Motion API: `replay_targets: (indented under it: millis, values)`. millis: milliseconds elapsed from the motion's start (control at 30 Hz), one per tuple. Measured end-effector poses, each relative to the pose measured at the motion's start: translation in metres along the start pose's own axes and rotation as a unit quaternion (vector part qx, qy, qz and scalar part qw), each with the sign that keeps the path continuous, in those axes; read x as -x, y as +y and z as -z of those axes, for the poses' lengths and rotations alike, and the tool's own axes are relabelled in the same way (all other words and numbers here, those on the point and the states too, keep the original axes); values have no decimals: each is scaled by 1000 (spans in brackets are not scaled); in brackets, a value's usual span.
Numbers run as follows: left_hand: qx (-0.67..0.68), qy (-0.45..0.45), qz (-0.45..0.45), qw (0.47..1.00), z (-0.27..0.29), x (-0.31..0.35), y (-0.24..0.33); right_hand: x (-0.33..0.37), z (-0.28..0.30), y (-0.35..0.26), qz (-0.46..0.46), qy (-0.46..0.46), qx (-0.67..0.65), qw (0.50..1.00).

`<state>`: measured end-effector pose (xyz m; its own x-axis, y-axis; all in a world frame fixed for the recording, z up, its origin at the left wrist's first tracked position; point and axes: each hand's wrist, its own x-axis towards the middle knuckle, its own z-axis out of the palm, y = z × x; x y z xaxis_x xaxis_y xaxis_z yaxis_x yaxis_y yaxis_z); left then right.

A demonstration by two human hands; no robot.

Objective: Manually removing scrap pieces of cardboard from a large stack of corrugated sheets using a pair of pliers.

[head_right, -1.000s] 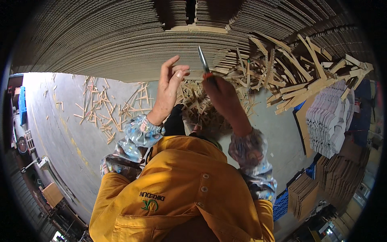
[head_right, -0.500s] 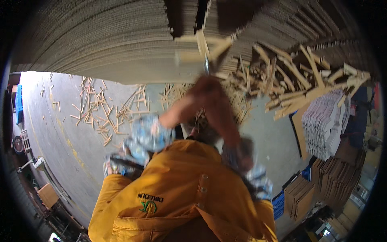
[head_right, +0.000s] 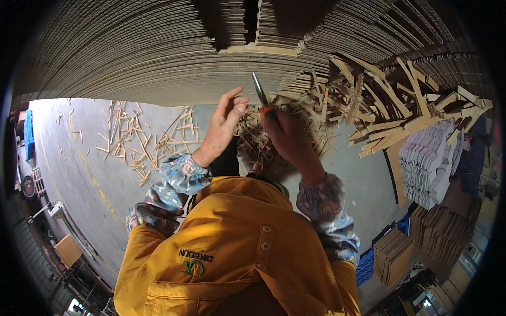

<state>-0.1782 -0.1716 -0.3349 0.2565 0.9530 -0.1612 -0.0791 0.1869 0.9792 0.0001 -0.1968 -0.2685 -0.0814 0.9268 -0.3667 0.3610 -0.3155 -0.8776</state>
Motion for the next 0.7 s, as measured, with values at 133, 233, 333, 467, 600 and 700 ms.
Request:
replay_targets:
  millis: [133, 233, 333, 467, 600, 700]
  values:
    - [10, -36, -109, 993, -17, -14, 14, -30, 1, -14, 63, 49, 64, 995]
    - [-58, -29, -160, 985, -27, -24, 41, -33, -5, -24, 56, 39, 31, 997]
    - [-94, -149, -139, 974, -24, -41, 49, -27, -14, -26, 78, 41, 30, 996]
    - [-31, -140, -158, 977, -35, -10, -9, -8, -37, 49, 336, 175, 277, 883]
    - [-66, -191, -193, 960, -59, 33, -32, 57, -24, 100, 59, 12, 104, 993]
    - [12, -410, 126, 903, -34, 22, -78, 84, -39, 144, -235, -74, -54, 968]
